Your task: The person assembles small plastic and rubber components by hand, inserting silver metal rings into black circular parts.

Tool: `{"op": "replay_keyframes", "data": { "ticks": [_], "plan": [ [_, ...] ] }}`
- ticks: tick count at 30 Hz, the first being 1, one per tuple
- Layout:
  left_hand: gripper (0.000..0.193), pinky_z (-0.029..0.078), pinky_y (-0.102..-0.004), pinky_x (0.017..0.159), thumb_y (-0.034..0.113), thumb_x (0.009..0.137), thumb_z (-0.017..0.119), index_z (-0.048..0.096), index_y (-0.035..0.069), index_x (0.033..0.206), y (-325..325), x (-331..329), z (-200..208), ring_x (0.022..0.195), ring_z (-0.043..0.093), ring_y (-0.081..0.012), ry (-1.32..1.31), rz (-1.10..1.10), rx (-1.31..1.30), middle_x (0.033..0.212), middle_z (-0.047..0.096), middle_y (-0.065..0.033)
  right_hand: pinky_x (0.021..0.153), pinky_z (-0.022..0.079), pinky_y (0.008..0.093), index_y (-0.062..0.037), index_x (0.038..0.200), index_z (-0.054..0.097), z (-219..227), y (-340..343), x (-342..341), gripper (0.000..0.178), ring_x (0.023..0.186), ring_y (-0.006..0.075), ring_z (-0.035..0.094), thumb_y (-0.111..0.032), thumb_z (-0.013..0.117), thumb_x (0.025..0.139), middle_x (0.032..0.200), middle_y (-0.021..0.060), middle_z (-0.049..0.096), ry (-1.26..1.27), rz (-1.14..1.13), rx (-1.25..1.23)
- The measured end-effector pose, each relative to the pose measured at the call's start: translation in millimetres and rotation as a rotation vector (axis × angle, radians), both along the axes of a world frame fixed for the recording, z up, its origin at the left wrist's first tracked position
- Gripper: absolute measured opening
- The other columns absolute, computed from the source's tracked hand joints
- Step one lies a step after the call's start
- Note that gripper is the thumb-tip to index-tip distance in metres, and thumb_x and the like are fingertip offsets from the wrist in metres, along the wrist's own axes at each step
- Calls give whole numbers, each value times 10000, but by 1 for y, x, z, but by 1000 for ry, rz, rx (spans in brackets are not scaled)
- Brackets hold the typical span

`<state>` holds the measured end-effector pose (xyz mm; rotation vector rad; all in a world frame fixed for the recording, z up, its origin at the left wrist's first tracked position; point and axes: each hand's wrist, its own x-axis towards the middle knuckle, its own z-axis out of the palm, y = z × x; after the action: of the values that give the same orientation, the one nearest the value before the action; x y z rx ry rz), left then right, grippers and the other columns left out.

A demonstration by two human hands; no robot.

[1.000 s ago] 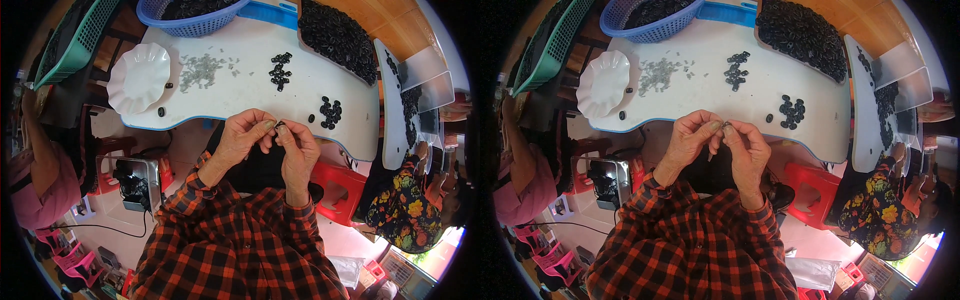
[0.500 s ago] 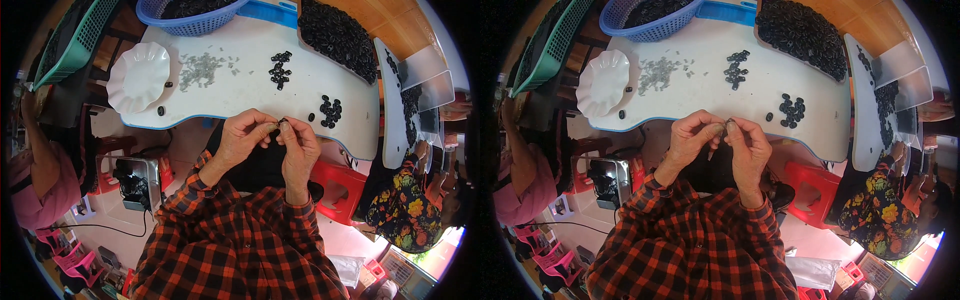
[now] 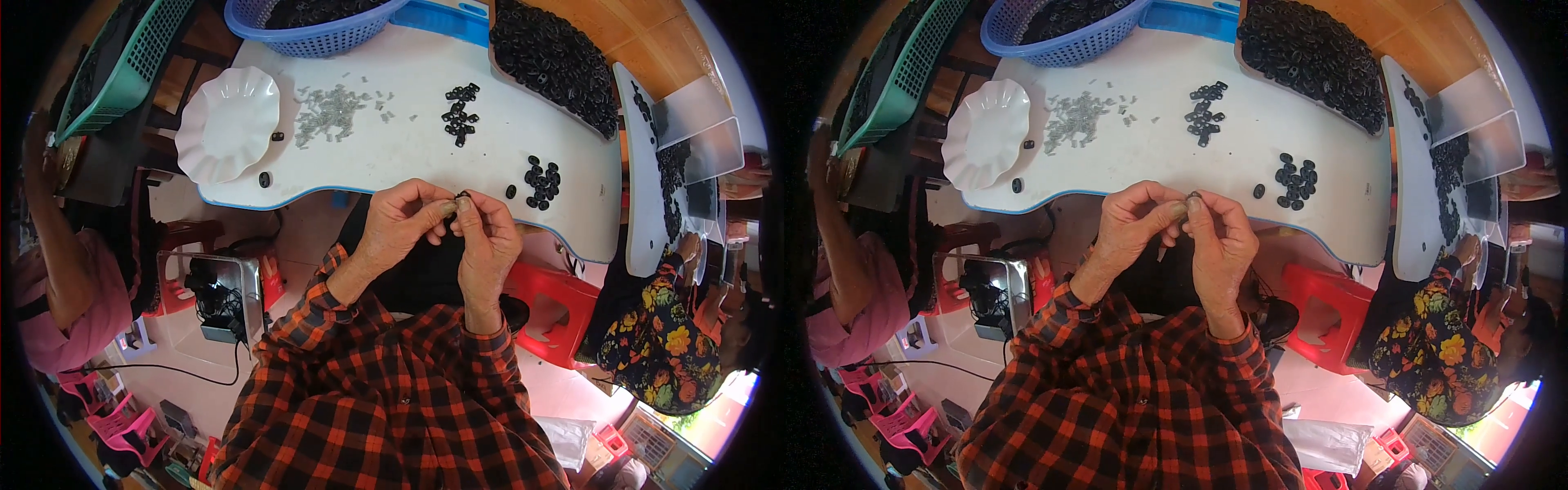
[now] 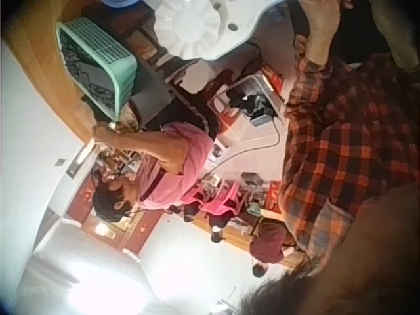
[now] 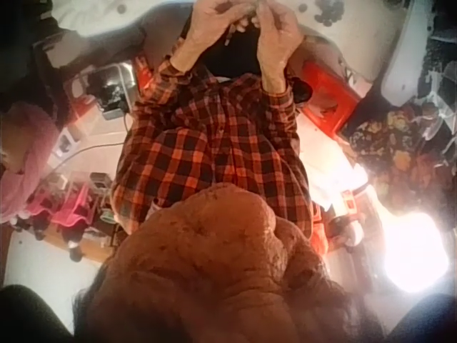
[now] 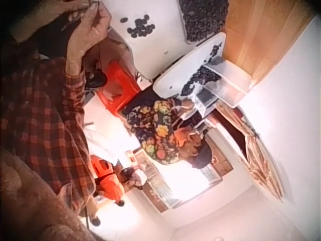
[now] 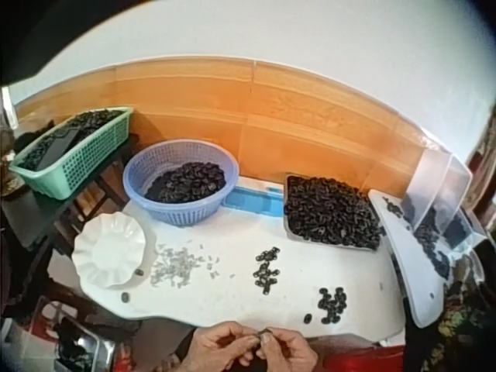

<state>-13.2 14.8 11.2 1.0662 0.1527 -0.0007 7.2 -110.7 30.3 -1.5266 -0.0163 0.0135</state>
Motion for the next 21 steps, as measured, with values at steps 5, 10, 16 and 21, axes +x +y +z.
{"op": "replay_keyframes", "data": {
  "ticks": [5, 10, 16, 21],
  "plan": [
    [117, 499, -192, 488, 54, 890, 593, 615, -32, 966, -1, 1, -1, 593, 584, -64, -20, 8, 28, 741, 631, -47, 607, 448, 178, 26, 957, 615, -1, 0, -1, 135, 659, 47, 543, -75, 634, 869, 788, 22, 624, -9, -11, -30],
    [121, 503, -191, 498, 55, 896, 584, 612, -35, 973, -1, 0, 3, 597, 585, -64, -24, -3, 64, 745, 633, -48, 607, 449, 181, 28, 957, 610, 0, -1, -1, 140, 661, 50, 545, -76, 637, 867, 790, 29, 625, -5, -12, -72],
    [156, 519, -202, 515, 81, 895, 596, 609, -55, 970, 0, -1, 1, 613, 587, -71, -1, 6, -40, 771, 627, -61, 627, 458, 187, 31, 957, 599, -1, 1, -3, 127, 695, 57, 557, -44, 633, 861, 813, 38, 629, -35, 9, -21],
    [132, 511, -204, 464, 62, 875, 616, 610, -57, 932, 1, 1, -8, 568, 592, -90, 12, 19, -160, 765, 634, -79, 639, 454, 186, 31, 955, 596, -4, 2, -5, 116, 707, 53, 551, -19, 626, 854, 822, 34, 629, -53, 1, -34]
  ]
}}
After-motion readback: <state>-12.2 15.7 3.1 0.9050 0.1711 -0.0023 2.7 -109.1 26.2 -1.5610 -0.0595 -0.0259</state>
